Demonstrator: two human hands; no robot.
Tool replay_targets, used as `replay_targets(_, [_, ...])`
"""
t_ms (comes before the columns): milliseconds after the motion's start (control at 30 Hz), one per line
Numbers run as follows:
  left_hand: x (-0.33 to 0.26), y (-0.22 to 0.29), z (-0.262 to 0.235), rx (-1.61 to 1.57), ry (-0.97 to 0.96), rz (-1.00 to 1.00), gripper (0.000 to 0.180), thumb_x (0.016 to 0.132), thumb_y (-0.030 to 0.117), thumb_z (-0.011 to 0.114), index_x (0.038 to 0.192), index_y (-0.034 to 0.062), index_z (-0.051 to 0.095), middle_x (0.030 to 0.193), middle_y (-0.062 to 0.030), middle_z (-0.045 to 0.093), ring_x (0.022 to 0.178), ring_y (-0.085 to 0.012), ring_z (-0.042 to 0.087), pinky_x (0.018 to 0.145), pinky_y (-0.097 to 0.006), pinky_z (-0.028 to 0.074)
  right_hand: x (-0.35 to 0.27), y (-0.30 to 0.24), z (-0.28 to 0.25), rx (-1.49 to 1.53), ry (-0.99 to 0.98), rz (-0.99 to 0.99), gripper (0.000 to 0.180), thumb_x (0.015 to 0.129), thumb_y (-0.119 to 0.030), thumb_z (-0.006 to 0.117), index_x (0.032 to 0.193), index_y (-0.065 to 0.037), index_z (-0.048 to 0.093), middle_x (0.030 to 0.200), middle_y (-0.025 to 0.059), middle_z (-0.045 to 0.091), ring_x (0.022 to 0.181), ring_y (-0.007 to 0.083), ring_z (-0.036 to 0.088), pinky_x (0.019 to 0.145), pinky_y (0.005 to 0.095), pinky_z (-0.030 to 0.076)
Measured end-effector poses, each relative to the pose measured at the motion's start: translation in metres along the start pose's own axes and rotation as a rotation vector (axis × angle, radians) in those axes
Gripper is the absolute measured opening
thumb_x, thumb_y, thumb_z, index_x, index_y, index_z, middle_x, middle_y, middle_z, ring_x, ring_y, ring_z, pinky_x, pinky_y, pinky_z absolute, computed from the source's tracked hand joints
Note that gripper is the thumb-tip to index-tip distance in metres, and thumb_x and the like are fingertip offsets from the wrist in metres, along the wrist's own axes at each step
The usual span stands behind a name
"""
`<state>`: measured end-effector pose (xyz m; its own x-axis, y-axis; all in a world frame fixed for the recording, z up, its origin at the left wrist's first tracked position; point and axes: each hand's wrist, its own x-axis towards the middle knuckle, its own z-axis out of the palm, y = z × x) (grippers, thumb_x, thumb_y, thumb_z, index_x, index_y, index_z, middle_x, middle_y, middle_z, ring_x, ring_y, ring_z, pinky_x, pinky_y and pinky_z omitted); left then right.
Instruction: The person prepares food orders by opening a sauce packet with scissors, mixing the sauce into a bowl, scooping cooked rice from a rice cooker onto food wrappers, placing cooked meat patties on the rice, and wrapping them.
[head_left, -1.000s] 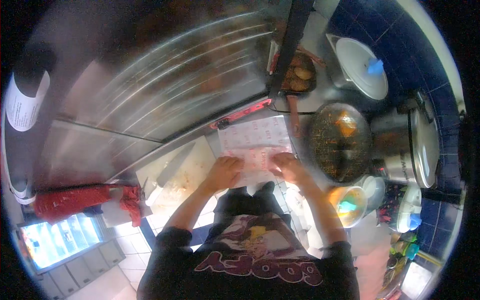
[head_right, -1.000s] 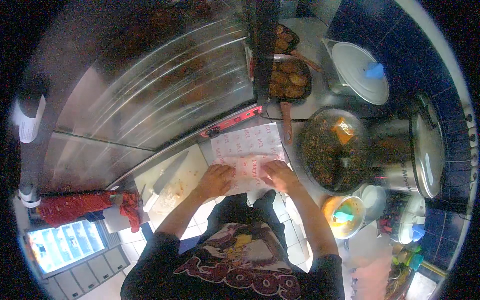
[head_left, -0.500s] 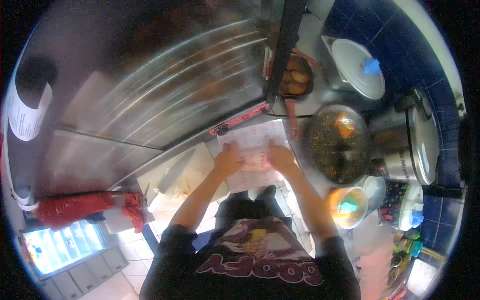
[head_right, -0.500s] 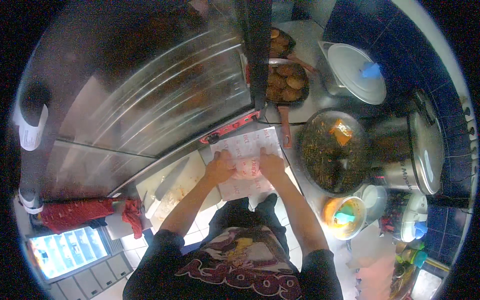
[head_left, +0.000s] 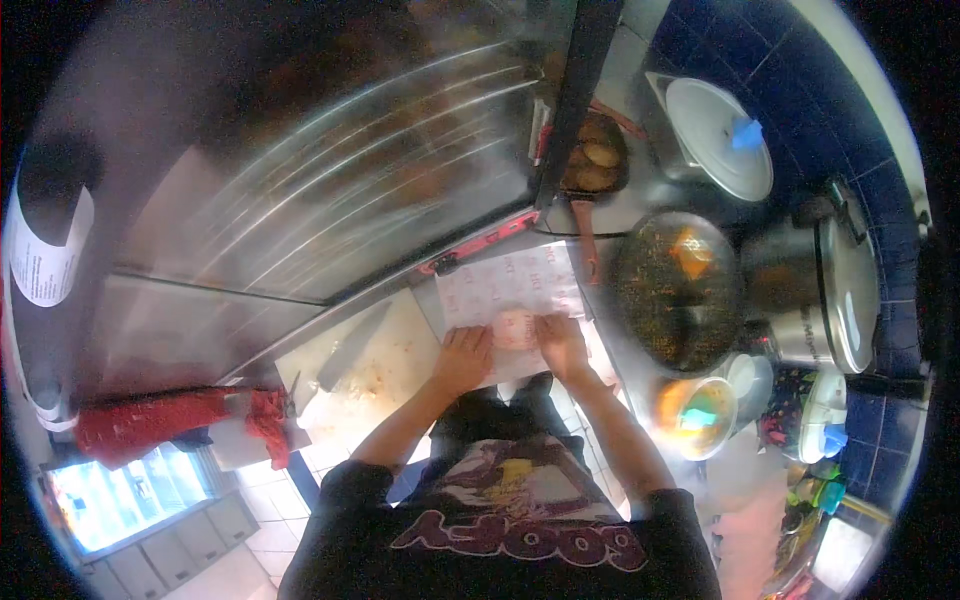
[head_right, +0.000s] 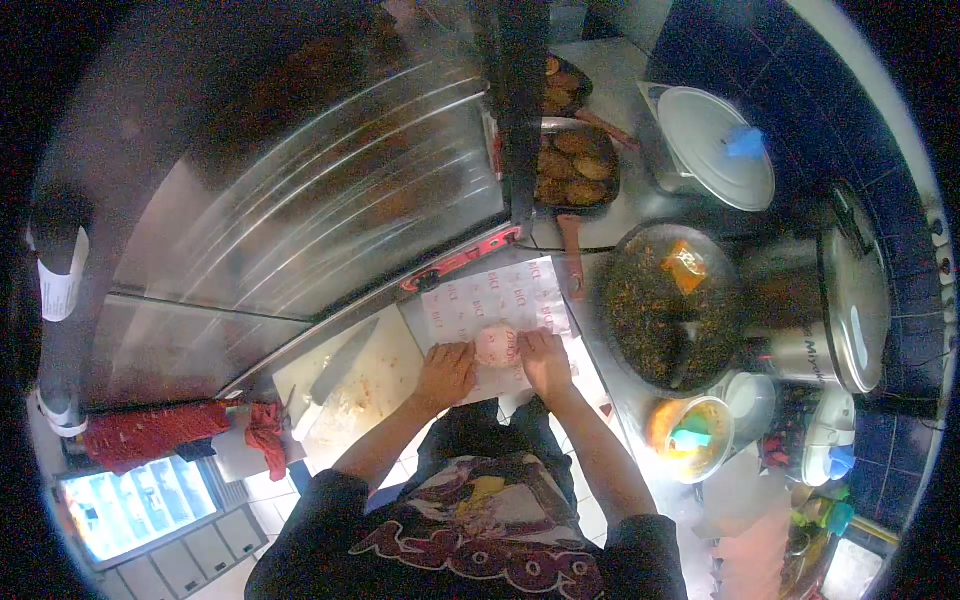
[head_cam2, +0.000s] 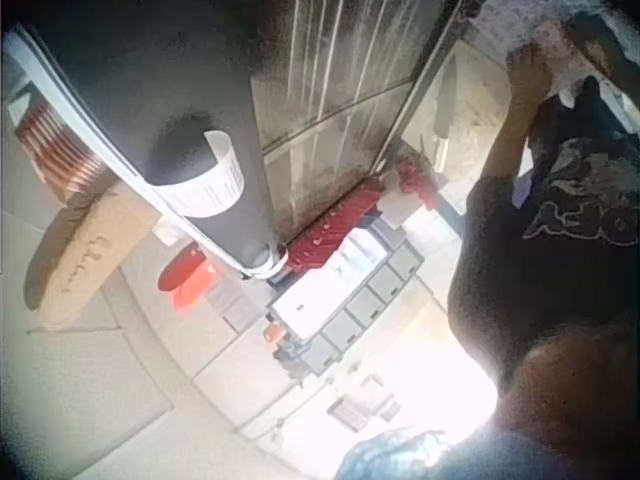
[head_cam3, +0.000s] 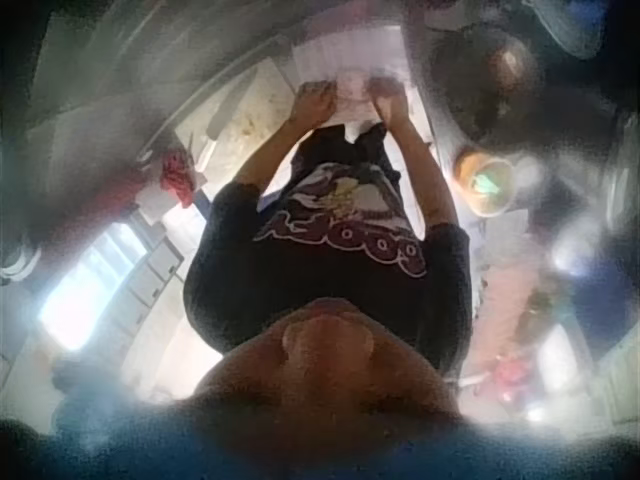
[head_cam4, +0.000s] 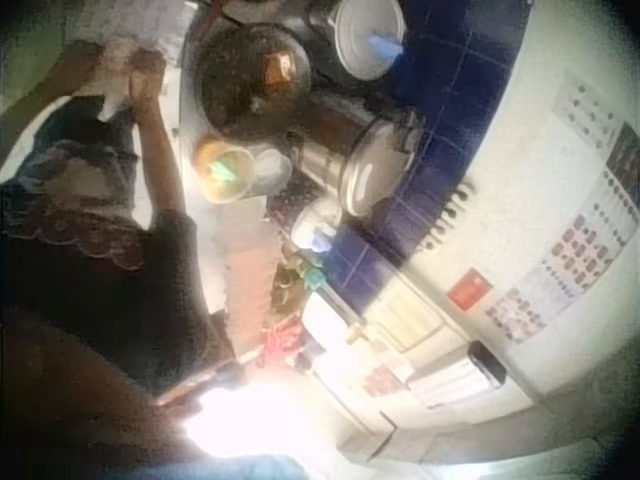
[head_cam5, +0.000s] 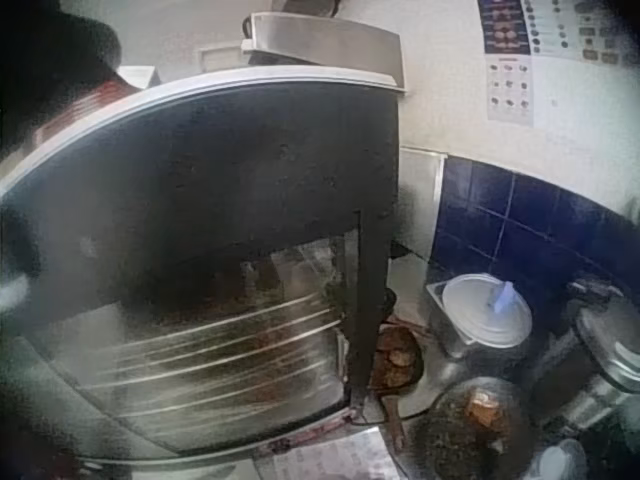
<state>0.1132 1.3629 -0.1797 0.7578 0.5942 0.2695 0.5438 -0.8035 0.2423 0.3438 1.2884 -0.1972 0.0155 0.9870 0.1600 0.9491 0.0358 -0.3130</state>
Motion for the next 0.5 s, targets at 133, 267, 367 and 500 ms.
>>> replay_targets(133, [-0.001,-0.011,0.002,0.03,-0.043,0.029,0.036,0.087,0.021,0.059,0.117,0.0012,0.062,0.112,-0.0098,0.063,0.101,-0.03,0.058,0.09,-0.047,0.046,-0.001,0.0,-0.014,-0.032,0.096,-0.244,0.047,0.078,-0.017,0.064,0.12,0.004,0.06,0.11,0.015,0.06,0.104,0.0316,0.057,0.092,0.0448,0.046])
replay_targets(267, [-0.002,-0.018,0.012,0.009,-0.041,0.011,0.031,0.088,0.018,0.059,0.115,0.0043,0.065,0.108,-0.0101,0.064,0.1,-0.029,0.059,0.09,-0.045,0.047,0.002,-0.012,-0.039,0.135,0.046,-0.166,0.045,0.081,-0.017,0.067,0.121,0.003,0.059,0.114,0.0198,0.061,0.107,0.0392,0.057,0.094,0.0463,0.045])
replay_targets(367, [0.01,-0.008,0.009,-0.206,0.037,-0.144,0.027,0.087,0.017,0.059,0.11,0.0049,0.067,0.105,-0.0111,0.067,0.1,-0.0305,0.061,0.09,-0.045,0.048,0.007,-0.009,-0.038,0.12,-0.069,-0.147,0.054,0.078,-0.017,0.068,0.126,0.005,0.056,0.116,0.0189,0.059,0.109,0.0362,0.056,0.098,0.0464,0.044])
replay_targets(500, [0.038,0.008,-0.01,-0.63,-0.047,-0.578,0.022,0.089,0.014,0.058,0.105,0.0023,0.069,0.103,-0.0167,0.07,0.096,-0.0378,0.063,0.088,-0.047,0.049,0.018,-0.007,-0.018,0.189,-0.081,0.08,0.052,0.081,-0.014,0.065,0.128,0.004,0.055,0.119,0.0182,0.061,0.109,0.0333,0.058,0.097,0.0443,0.045])
